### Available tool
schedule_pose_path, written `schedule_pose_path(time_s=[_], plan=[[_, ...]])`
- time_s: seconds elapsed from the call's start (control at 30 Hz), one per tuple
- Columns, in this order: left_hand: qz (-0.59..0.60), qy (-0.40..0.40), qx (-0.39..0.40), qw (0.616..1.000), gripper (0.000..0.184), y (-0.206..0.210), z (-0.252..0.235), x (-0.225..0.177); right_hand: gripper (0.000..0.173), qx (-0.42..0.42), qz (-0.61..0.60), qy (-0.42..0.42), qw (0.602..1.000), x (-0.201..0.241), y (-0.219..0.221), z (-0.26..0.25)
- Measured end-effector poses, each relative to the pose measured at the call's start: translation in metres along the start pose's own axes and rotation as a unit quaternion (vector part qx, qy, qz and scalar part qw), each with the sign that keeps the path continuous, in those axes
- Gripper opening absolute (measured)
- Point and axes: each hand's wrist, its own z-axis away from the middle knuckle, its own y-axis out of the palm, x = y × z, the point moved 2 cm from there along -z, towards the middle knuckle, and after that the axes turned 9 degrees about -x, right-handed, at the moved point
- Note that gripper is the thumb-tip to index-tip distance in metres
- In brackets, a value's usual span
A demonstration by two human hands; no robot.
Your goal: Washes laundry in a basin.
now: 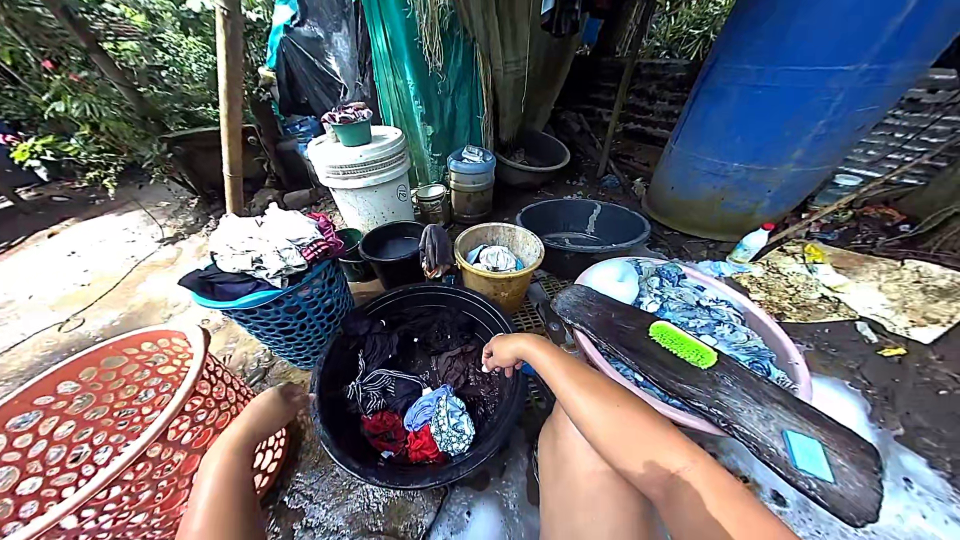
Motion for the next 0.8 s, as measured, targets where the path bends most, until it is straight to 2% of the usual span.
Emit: schedule_pose_path(time_s=[0.13, 0.37, 0.5, 0.6, 0.73, 0.8], plan=[[0.022, -0.05, 0.042, 0.998, 0.041, 0.003, 0.005, 0.009, 0.038, 0.002, 0.007, -0.001, 1.0, -0.003, 0.001, 0.001], [0.066, -0.093, 0.032, 0.993, 0.043, 0.004, 0.004, 0.03, 0.038, 0.005, 0.003, 0.006, 1.0, -0.013, 0.0, 0.002], [0.049, -0.115, 0.046, 0.991, 0.047, -0.008, 0.038, -0.003, 0.037, 0.005, 0.003, 0.007, 1.0, -0.014, 0.0, 0.001], [0.052, -0.11, 0.026, 0.992, 0.048, -0.009, 0.051, -0.018, 0.036, 0.005, 0.003, 0.011, 1.0, -0.014, 0.001, 0.0], [0.069, -0.083, 0.034, 0.994, 0.046, 0.004, 0.007, 0.03, 0.038, 0.007, 0.006, 0.015, 1.0, -0.011, 0.002, 0.001], [0.07, -0.104, 0.035, 0.991, 0.046, 0.002, 0.015, 0.024, 0.038, 0.01, 0.009, 0.016, 1.0, -0.009, 0.002, 0.001]])
